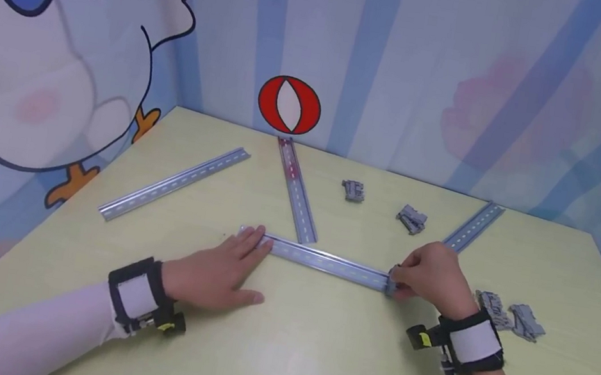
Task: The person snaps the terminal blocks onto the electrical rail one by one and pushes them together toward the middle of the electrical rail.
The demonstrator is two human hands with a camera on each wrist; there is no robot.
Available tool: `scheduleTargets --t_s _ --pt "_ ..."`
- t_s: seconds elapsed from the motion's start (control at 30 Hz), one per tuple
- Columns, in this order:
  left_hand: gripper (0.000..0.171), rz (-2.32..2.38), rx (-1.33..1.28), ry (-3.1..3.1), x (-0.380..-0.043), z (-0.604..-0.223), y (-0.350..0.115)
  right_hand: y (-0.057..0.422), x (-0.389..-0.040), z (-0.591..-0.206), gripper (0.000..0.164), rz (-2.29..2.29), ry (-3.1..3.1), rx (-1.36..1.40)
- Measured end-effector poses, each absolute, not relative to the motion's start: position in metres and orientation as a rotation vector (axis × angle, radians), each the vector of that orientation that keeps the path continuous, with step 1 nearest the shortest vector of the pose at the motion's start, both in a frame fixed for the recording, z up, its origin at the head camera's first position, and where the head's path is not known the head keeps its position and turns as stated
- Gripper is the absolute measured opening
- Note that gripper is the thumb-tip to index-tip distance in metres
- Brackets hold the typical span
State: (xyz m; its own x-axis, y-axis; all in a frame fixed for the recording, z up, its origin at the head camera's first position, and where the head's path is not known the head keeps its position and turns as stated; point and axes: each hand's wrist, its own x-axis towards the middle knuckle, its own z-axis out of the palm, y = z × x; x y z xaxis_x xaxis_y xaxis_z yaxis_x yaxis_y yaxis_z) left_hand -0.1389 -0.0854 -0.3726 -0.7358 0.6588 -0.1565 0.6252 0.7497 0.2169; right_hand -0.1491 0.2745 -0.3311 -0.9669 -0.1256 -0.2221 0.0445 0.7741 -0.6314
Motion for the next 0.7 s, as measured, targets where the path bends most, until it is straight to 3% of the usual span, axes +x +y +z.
scheduleTargets --t_s 0.7 --pt "0.089 0.202 1.009 2.733 -0.141 -0.378 -0.085 0.254 -0.152 -0.341 0.018 -1.094 2.731 -0.101"
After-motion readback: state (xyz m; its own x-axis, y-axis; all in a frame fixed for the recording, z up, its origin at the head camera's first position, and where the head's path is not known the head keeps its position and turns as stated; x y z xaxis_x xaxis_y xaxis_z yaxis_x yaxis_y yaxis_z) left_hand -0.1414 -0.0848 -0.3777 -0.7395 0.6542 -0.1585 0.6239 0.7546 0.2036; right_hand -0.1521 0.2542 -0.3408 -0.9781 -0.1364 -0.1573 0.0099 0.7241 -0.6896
